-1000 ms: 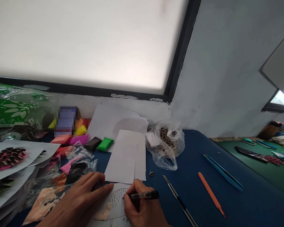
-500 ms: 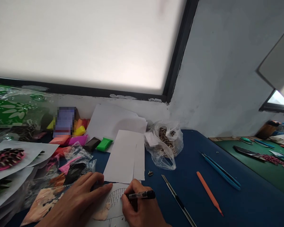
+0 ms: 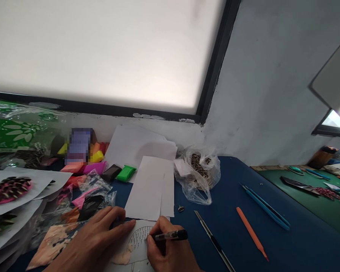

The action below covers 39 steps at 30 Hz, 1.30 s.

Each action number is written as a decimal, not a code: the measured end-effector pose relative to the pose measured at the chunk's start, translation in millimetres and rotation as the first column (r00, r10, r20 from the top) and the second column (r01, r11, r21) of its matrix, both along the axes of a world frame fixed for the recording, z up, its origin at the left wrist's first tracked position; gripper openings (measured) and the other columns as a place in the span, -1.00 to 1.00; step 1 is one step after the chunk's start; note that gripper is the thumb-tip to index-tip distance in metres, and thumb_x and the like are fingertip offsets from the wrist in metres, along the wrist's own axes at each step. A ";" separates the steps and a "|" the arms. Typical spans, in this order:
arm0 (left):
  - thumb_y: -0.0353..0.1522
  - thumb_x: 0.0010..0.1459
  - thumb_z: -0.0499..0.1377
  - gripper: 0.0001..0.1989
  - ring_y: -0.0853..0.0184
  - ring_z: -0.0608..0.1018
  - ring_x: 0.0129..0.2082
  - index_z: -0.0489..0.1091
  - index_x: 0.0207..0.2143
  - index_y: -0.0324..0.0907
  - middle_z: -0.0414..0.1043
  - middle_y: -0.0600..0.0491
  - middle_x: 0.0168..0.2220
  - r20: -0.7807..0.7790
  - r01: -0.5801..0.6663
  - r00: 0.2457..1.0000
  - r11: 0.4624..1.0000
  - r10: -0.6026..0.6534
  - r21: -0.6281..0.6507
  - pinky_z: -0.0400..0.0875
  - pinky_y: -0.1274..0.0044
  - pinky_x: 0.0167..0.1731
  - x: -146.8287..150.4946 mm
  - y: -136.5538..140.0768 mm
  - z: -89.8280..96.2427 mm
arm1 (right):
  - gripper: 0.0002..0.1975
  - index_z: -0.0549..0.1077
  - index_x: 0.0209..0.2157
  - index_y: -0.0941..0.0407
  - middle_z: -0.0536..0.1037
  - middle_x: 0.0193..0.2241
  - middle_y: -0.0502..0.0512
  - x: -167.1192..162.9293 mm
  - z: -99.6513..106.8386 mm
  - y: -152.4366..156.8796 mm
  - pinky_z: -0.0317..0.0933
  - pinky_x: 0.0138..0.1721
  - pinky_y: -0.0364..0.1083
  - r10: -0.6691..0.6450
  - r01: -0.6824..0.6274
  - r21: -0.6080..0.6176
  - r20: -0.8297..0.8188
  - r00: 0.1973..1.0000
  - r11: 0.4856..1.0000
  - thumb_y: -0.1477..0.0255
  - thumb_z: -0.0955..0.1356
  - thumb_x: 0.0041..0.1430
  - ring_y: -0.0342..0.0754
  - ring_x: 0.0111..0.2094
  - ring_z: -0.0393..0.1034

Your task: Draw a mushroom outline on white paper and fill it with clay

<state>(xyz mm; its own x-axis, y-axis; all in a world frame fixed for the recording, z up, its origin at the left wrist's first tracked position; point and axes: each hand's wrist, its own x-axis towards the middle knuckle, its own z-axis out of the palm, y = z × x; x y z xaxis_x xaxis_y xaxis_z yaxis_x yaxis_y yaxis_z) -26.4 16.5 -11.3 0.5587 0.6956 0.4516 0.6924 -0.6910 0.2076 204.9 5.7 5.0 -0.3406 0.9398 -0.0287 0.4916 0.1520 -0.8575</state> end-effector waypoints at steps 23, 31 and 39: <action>-0.59 0.21 0.04 -0.60 0.16 0.43 -0.23 0.41 0.00 -0.06 0.37 -0.03 -0.15 0.011 -0.006 1.000 1.000 0.006 -0.004 0.39 0.40 -0.28 0.1 -0.5 1.4 | -0.85 0.24 -0.41 0.07 0.30 -0.56 -0.07 5.7 -1.0 1.9 0.03 -0.50 -0.16 -0.044 0.043 0.024 0.050 0.998 0.999 0.35 0.26 0.23 -0.12 -0.54 0.19; -0.56 0.20 0.05 -0.62 0.20 0.43 -0.25 0.44 -0.03 -0.05 0.38 -0.02 -0.17 0.007 -0.005 1.000 0.999 0.005 0.042 0.38 0.46 -0.28 -0.5 0.7 1.3 | -0.85 0.24 -0.40 0.07 0.29 -0.58 -0.09 4.2 0.8 1.1 0.03 -0.51 -0.18 -0.027 0.026 0.042 0.026 0.999 0.999 0.37 0.29 0.23 -0.14 -0.56 0.20; -0.57 0.22 0.05 -0.65 0.20 0.43 -0.25 0.43 -0.03 -0.08 0.39 -0.04 -0.17 0.030 0.012 0.999 0.999 -0.013 0.048 0.39 0.46 -0.28 0.1 -0.5 4.5 | -0.84 0.23 -0.42 0.07 0.29 -0.57 -0.09 4.0 0.5 1.5 0.01 -0.52 -0.18 -0.026 0.026 0.017 0.016 1.000 1.000 0.37 0.29 0.23 -0.15 -0.56 0.20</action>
